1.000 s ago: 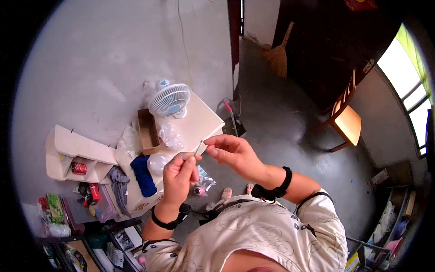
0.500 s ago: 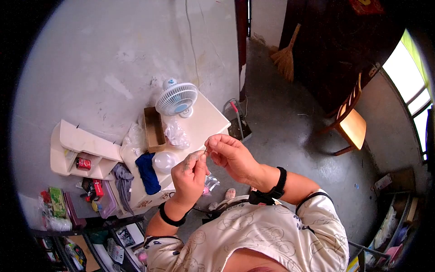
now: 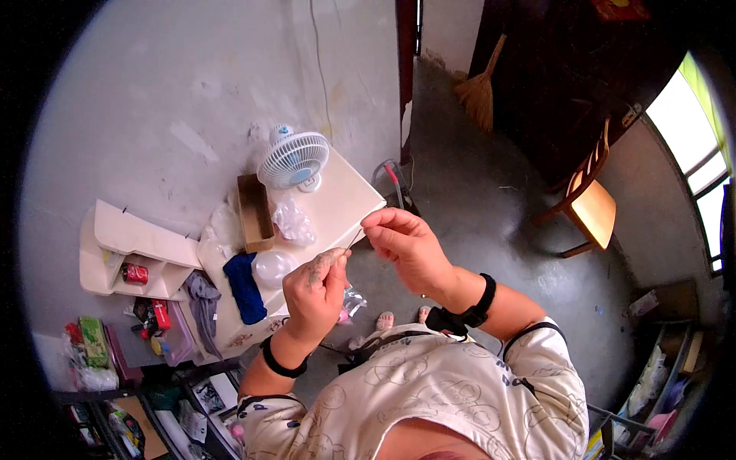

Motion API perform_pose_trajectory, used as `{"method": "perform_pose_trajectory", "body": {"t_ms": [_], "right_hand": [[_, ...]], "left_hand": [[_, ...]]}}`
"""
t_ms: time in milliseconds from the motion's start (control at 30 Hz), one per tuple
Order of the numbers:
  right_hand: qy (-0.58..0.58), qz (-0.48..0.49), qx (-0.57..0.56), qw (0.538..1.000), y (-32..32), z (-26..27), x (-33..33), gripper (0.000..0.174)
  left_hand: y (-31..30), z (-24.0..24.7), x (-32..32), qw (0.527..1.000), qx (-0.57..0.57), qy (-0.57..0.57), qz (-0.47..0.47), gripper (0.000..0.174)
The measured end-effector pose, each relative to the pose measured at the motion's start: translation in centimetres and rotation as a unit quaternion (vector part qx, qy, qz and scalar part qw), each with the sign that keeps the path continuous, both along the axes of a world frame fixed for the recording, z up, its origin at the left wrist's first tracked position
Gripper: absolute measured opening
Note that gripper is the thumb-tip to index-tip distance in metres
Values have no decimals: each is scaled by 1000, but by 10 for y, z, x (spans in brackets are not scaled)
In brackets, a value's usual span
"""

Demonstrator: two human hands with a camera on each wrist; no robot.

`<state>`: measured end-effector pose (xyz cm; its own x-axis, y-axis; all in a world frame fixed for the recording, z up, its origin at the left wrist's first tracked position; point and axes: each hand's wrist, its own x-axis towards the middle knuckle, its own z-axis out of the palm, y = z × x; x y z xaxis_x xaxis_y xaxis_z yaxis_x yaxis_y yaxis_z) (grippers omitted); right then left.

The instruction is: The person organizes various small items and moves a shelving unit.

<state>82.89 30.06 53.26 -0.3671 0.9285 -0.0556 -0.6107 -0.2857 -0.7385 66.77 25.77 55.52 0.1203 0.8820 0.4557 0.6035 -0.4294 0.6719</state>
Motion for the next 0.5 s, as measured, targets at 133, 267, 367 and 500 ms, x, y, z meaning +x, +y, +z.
{"method": "perform_pose_trajectory", "body": {"t_ms": [133, 267, 367, 500], "right_hand": [[-44, -52, 126, 990, 2, -8, 2, 13], [-214, -104, 292, 927, 3, -8, 11, 12], [-302, -222, 411, 831, 17, -6, 35, 9], [-343, -320, 322, 822, 15, 2, 62, 10]], "left_hand": [[1, -3, -2, 1000, -7, 2, 3, 8], [-1, 0, -10, 999, 34, 16, -29, 11], [-17, 32, -31, 971, 199, 129, -44, 18], [-75, 53, -71, 920, 384, 72, 19, 4]]}}
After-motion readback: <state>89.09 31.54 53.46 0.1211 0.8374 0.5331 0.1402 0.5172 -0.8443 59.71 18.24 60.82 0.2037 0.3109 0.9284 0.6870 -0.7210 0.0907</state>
